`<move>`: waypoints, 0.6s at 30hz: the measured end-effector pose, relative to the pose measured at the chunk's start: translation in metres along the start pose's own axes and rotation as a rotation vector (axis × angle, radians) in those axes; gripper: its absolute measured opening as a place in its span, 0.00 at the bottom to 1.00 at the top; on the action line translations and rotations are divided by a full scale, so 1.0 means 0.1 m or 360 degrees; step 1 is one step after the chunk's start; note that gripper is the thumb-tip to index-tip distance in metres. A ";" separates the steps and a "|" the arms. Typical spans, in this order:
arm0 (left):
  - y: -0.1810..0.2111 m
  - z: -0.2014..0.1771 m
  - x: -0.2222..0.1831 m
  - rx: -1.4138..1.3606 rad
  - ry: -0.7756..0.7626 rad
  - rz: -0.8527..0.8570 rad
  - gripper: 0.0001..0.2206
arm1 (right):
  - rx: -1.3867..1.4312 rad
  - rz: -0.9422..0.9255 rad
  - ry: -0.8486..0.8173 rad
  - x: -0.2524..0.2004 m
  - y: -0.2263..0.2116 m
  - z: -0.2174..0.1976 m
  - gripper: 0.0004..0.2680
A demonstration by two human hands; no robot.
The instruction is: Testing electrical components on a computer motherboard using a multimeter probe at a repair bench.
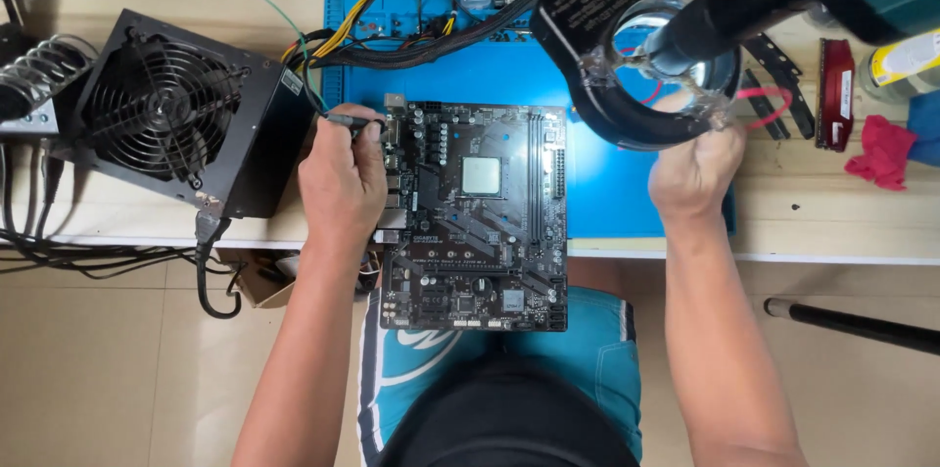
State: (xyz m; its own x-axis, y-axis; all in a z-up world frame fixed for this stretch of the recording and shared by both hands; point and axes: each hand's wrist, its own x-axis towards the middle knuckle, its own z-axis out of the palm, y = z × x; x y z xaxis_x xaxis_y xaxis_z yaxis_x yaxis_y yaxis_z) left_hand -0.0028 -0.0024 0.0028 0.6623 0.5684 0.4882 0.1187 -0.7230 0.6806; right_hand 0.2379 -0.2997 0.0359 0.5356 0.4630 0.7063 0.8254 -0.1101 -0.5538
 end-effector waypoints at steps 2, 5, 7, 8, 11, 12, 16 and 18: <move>-0.01 0.01 0.00 0.0014 -0.0001 0.0017 0.04 | -0.0013 -0.0005 0.0005 -0.22 -0.04 0.07 0.17; -0.04 0.03 0.00 0.0013 -0.0006 0.0019 0.05 | 0.0169 0.0256 0.0043 -0.56 -0.02 0.22 0.18; -0.03 0.03 0.00 0.0037 -0.0003 0.0049 0.05 | 0.0125 0.0101 0.0040 -0.58 0.01 0.24 0.16; -0.05 0.02 -0.01 0.0034 -0.0004 0.0046 0.05 | 0.0122 0.0103 0.0038 -0.59 0.01 0.26 0.16; -0.08 0.04 -0.02 0.0054 0.0008 0.0046 0.06 | 0.0196 0.0087 -0.0019 -0.58 -0.02 0.29 0.16; -0.08 0.05 -0.02 0.0054 0.0010 0.0045 0.05 | 0.0185 0.0047 -0.0057 -0.56 -0.05 0.30 0.16; -0.10 0.05 -0.02 0.0059 0.0002 0.0046 0.05 | 0.0150 -0.0047 -0.0114 -0.47 -0.19 0.33 0.17; -0.11 0.05 -0.02 0.0060 0.0002 0.0049 0.05 | 0.0149 -0.0065 -0.0125 -0.45 -0.18 0.33 0.16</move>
State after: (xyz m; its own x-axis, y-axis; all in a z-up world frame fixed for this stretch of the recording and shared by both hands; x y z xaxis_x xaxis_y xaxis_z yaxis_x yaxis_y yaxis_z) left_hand -0.0015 0.0024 -0.0084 0.6650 0.5461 0.5095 0.1261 -0.7545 0.6441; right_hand 0.1925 -0.2892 -0.0005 0.4834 0.5330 0.6944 0.8240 -0.0091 -0.5665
